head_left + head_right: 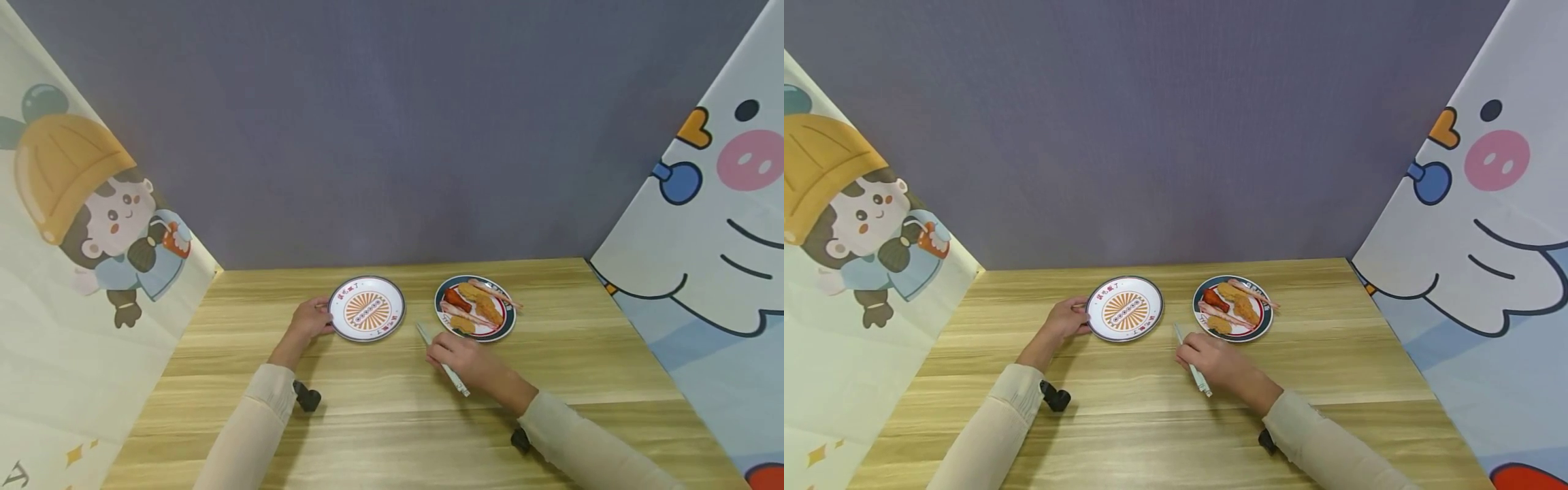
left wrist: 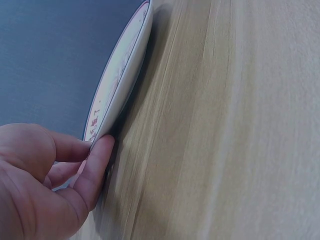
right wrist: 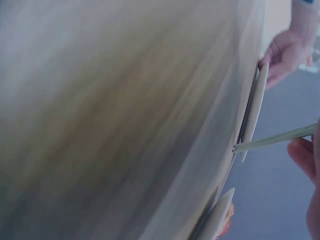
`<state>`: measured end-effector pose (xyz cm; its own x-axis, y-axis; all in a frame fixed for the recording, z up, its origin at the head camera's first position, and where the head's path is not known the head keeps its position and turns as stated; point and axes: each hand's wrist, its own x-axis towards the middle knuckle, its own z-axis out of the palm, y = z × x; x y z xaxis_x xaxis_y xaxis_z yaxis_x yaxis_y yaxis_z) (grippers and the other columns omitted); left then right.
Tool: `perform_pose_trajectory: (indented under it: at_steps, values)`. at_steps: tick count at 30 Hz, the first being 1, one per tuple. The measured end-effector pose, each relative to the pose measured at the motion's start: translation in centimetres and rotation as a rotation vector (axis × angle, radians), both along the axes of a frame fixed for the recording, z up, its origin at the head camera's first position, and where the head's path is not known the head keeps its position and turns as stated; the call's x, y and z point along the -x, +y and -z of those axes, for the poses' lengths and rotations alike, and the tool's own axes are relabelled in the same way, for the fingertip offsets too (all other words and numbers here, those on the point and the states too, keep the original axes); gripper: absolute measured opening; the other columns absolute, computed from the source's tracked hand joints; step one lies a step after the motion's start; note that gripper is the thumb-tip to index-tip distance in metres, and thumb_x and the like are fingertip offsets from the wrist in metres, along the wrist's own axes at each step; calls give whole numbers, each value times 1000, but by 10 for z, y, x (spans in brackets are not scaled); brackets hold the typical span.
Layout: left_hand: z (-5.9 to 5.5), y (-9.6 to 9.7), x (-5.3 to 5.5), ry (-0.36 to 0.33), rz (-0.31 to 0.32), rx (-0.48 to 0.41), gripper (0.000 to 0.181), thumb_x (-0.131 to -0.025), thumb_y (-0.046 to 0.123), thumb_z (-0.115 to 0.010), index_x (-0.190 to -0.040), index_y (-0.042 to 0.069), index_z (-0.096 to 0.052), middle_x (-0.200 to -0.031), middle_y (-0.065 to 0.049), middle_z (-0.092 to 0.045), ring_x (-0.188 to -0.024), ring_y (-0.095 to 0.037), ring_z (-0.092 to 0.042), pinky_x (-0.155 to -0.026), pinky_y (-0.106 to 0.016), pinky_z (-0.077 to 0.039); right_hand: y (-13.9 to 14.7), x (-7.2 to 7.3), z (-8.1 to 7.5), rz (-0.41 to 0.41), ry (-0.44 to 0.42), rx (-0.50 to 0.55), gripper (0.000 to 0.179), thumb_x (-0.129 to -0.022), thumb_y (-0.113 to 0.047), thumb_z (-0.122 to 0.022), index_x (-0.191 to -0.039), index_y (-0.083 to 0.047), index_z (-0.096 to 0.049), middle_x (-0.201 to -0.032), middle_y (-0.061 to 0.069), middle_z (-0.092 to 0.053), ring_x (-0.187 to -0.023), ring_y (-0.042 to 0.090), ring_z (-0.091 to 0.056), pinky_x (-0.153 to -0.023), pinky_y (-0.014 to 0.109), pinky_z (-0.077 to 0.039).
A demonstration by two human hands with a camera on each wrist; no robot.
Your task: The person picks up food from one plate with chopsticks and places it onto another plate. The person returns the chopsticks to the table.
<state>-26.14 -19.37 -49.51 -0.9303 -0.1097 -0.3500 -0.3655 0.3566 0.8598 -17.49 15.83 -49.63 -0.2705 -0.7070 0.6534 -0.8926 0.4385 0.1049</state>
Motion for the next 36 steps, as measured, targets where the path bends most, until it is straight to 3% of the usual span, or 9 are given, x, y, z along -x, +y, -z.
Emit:
perform_pose_trajectory:
  at_steps: [3,8,16,25,31,36]
  values:
    - [1,1,1,6,2,-5,56,-95,-5,-57,-149,4,-48,-129,-24,-56,-96,-25,-67,-76,-26,-67,-3,-3,-1,-16,68,-111,20,-106,-23,-52,-95,-15,-67,-91,-1,-61,-78,12,-60,-65,21,-58]
    - [0,0,2,0,3,-8,56,-94,-6,-57,-149,4,-48,-129,-24,-56,-96,-26,-67,-77,-26,-67,-9,-9,2,-21,117,-190,9,-92,-21,-69,-92,-14,-65,-89,1,-59,-72,13,-60,-61,23,-57]
    - [0,0,3,-6,2,6,56,-95,-5,-57,-149,4,-48,-129,-23,-55,-98,-26,-67,-76,-26,-67,-16,-27,5,117,20,-310,7,-89,-12,-61,-91,-14,-67,-93,2,-61,-81,14,-64,-67,26,-62]
    - [-1,-1,2,-8,8,7,55,-96,-4,-56,-150,5,-47,-131,-23,-55,-98,-25,-66,-77,-25,-67,-25,-38,7,240,-34,-362,6,-84,-7,-68,-89,-11,-70,-94,3,-62,-87,18,-66,-69,29,-64]
    - [-1,0,2,-6,12,11,55,-95,-4,-57,-149,4,-48,-129,-23,-56,-99,-26,-67,-76,-25,-67,-26,-42,10,249,-105,-390,9,-81,-8,-73,-81,-15,-67,-85,0,-58,-76,14,-61,-57,25,-57]
    - [0,0,1,-4,16,11,56,-95,-5,-57,-149,2,-47,-129,-24,-56,-100,-29,-67,-77,-26,-67,-24,-41,12,220,-207,-377,8,-86,-9,-73,-83,-15,-69,-86,-2,-58,-75,11,-60,-58,22,-57]
